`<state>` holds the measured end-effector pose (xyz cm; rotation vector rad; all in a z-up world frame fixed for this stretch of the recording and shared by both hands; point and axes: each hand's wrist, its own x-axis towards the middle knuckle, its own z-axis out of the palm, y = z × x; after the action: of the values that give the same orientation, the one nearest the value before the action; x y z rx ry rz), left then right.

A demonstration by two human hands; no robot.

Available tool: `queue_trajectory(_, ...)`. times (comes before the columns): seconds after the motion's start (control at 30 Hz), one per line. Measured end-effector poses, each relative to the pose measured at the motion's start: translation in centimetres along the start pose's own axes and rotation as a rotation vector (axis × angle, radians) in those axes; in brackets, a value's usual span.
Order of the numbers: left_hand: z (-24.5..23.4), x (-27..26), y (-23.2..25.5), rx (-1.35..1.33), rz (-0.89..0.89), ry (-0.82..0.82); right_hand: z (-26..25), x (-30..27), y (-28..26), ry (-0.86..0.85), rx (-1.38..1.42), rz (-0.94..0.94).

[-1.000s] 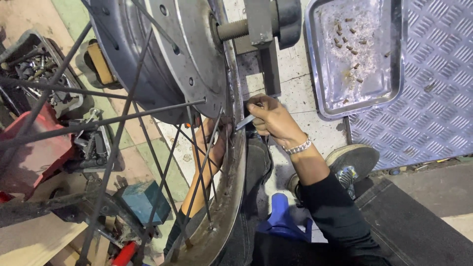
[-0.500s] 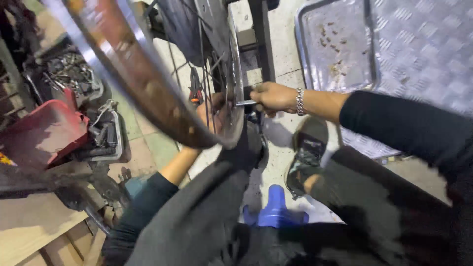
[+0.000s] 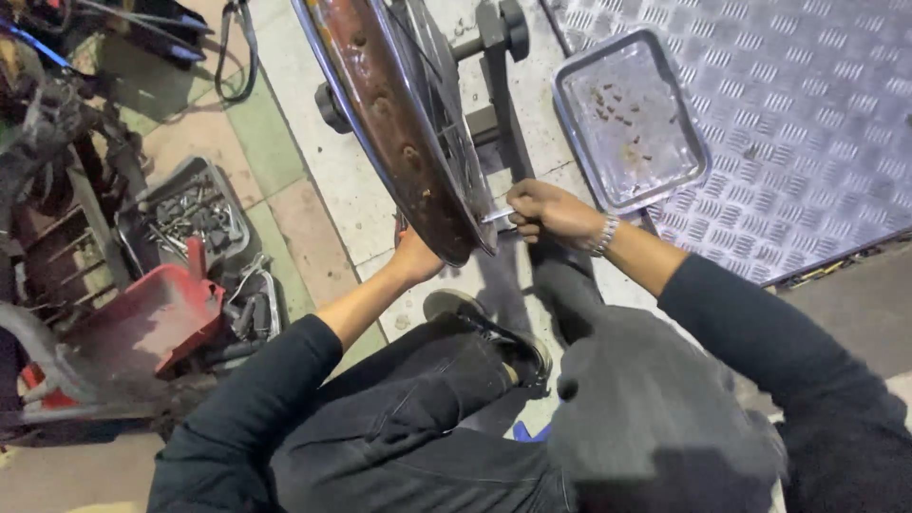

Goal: Tightening the spokes on a motorcycle wheel using a spoke wrench to ensure proper tension.

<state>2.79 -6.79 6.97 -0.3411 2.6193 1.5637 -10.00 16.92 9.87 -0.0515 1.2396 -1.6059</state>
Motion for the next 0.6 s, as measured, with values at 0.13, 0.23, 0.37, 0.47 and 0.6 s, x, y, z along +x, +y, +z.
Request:
queue_trajectory(0.13,0.3,2.7,-0.5,-0.011,-0.058,-0.022,-1.9,4.1,0.9,0.035,0.032,-0.109)
queue_trajectory(0.23,1.4,8.2,0.2,-0.043,-0.069,0.003,-6.1,10.1,2.5,0.082,0.052,-0.209)
queue_trajectory(0.37,2.9,14.6,-2.1,-0.058,-0.14,0.107,-9.8,17.1,2.8,0.107,0.014,-0.292)
queue_trajectory(0.47,6.4,15.8,-5.8,0.057,-0.255,0.141,-11.7,18.7,4.1,0.152,-0.057,-0.319)
queue_trajectory(0.6,8.5,15.7,-6.4,0.183,-0.257,0.25,-11.4,18.8,6.2,0.233,-0.031,-0.411)
